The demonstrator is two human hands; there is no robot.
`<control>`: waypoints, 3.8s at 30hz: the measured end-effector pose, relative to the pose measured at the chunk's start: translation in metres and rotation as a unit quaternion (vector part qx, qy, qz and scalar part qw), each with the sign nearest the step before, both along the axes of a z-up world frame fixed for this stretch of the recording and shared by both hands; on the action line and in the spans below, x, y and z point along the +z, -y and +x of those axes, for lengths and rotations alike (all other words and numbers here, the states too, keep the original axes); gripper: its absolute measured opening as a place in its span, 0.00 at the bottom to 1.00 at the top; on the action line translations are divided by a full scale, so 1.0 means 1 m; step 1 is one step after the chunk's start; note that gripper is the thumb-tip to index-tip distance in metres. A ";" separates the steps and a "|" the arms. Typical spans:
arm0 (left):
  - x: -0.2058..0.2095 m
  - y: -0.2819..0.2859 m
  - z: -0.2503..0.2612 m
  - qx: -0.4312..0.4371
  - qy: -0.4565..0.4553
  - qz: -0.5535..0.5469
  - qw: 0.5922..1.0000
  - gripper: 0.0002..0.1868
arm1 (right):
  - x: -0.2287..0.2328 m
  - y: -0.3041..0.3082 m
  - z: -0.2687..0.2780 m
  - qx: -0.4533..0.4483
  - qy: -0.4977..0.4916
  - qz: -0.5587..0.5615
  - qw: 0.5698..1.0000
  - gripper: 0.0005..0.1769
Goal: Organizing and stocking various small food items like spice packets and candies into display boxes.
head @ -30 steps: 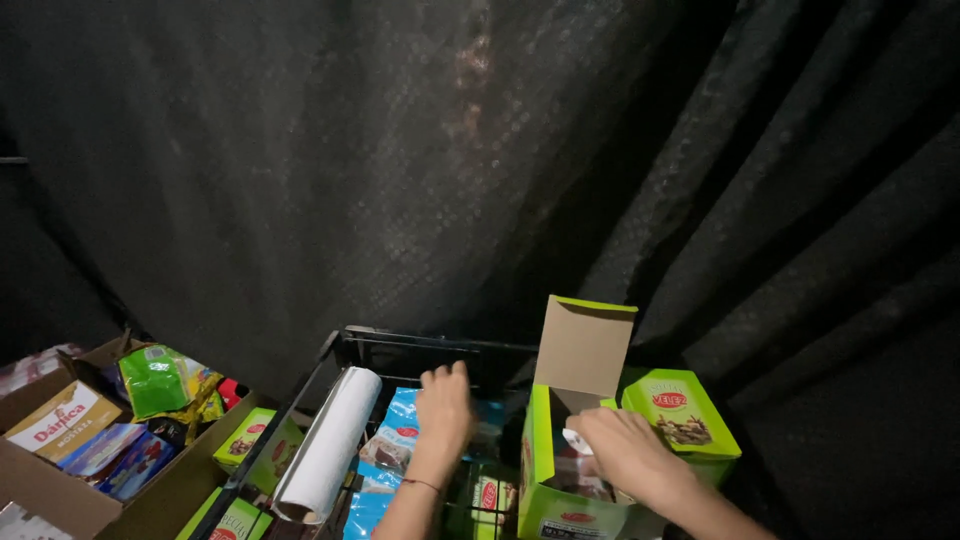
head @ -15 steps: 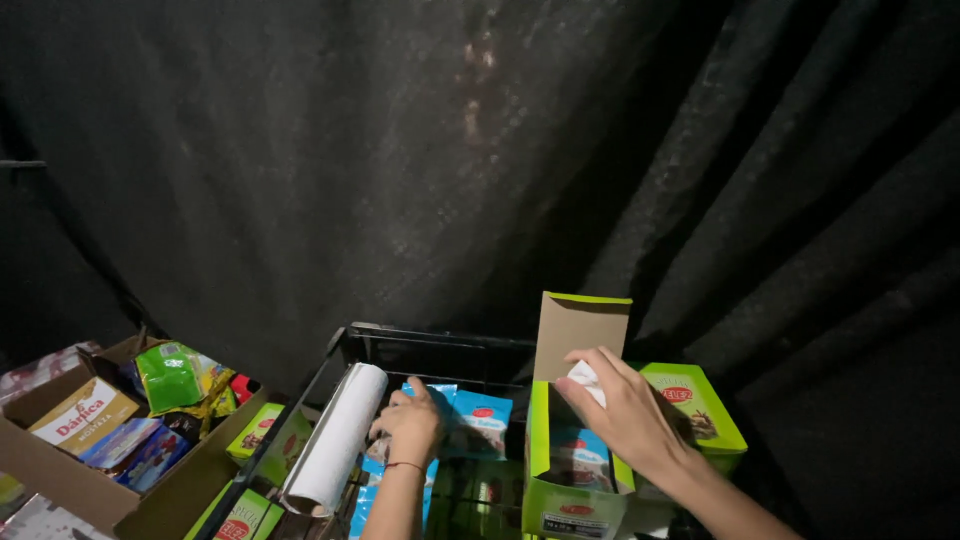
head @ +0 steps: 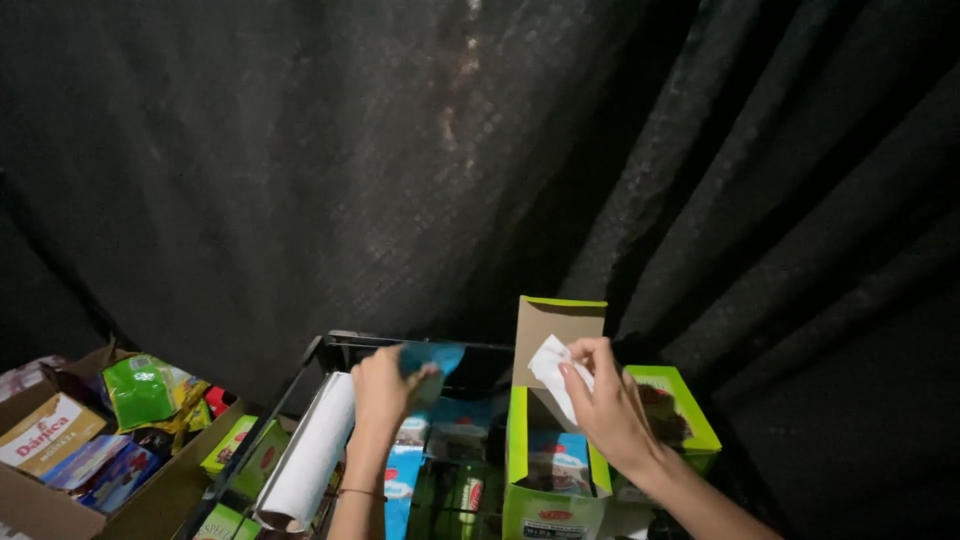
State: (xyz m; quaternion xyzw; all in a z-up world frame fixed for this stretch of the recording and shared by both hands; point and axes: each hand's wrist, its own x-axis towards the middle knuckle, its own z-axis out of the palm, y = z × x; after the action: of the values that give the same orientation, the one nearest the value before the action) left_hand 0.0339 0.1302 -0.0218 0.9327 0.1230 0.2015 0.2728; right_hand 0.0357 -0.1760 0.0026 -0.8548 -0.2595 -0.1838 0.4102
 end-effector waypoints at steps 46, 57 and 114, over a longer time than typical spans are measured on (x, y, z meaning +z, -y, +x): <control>0.035 0.121 -0.040 -0.220 0.021 -0.802 0.554 0.45 | -0.021 -0.029 -0.018 0.129 0.426 -0.221 0.868 0.25; 0.021 0.119 -0.031 -0.256 0.013 -0.814 0.521 0.41 | -0.024 -0.026 -0.014 0.196 0.343 -0.224 0.891 0.29; 0.015 0.131 -0.033 -0.350 -0.001 -0.744 0.569 0.51 | 0.014 -0.029 -0.024 0.122 0.169 -0.376 0.903 0.54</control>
State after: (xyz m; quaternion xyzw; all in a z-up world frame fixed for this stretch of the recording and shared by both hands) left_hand 0.0010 -0.0004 -0.0066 0.3708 -0.1061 -0.0733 0.9197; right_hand 0.0114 -0.1467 0.0166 -0.8633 -0.4768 -0.1629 0.0281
